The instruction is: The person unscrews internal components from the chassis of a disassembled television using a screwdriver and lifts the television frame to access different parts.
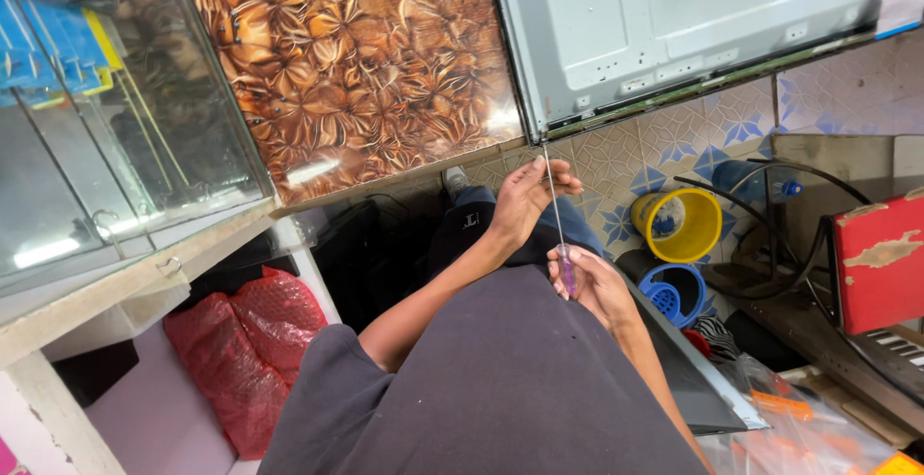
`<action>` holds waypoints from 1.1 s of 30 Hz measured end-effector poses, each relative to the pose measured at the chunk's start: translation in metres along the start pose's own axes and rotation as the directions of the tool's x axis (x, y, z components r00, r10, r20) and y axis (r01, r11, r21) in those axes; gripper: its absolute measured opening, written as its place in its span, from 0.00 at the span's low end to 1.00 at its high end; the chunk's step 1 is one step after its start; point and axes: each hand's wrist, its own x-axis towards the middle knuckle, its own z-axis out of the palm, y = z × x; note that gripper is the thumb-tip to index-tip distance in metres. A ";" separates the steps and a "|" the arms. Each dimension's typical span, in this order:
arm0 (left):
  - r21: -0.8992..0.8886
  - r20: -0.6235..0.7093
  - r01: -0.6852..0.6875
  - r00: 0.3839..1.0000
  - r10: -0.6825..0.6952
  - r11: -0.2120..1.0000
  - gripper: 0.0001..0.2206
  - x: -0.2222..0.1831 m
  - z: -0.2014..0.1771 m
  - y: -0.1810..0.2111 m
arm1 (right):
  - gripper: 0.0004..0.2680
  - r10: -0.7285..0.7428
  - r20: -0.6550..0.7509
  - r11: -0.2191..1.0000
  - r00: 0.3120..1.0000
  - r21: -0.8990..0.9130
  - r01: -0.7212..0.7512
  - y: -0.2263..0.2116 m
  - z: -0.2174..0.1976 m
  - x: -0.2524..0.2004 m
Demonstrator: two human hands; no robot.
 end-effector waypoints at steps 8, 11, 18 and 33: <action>0.098 -0.076 -0.047 0.996 0.054 0.994 0.14 0.008 -0.006 -0.009 | 0.12 -0.059 -0.024 0.998 0.998 -0.012 0.059 -0.004 0.004 -0.002; -0.002 -0.009 -0.017 1.000 0.017 1.000 0.17 0.007 -0.005 -0.008 | 0.15 -0.008 0.009 1.000 1.000 0.007 0.008 -0.005 0.005 -0.001; -0.027 0.028 -0.013 1.000 0.014 1.000 0.17 0.014 -0.013 -0.004 | 0.11 -0.105 -0.087 0.994 0.991 -0.023 0.103 0.001 -0.001 -0.003; 0.000 0.000 -0.014 1.000 0.014 1.000 0.17 0.016 -0.018 -0.001 | 0.10 -0.142 -0.133 0.987 0.981 -0.094 0.131 0.002 0.008 -0.002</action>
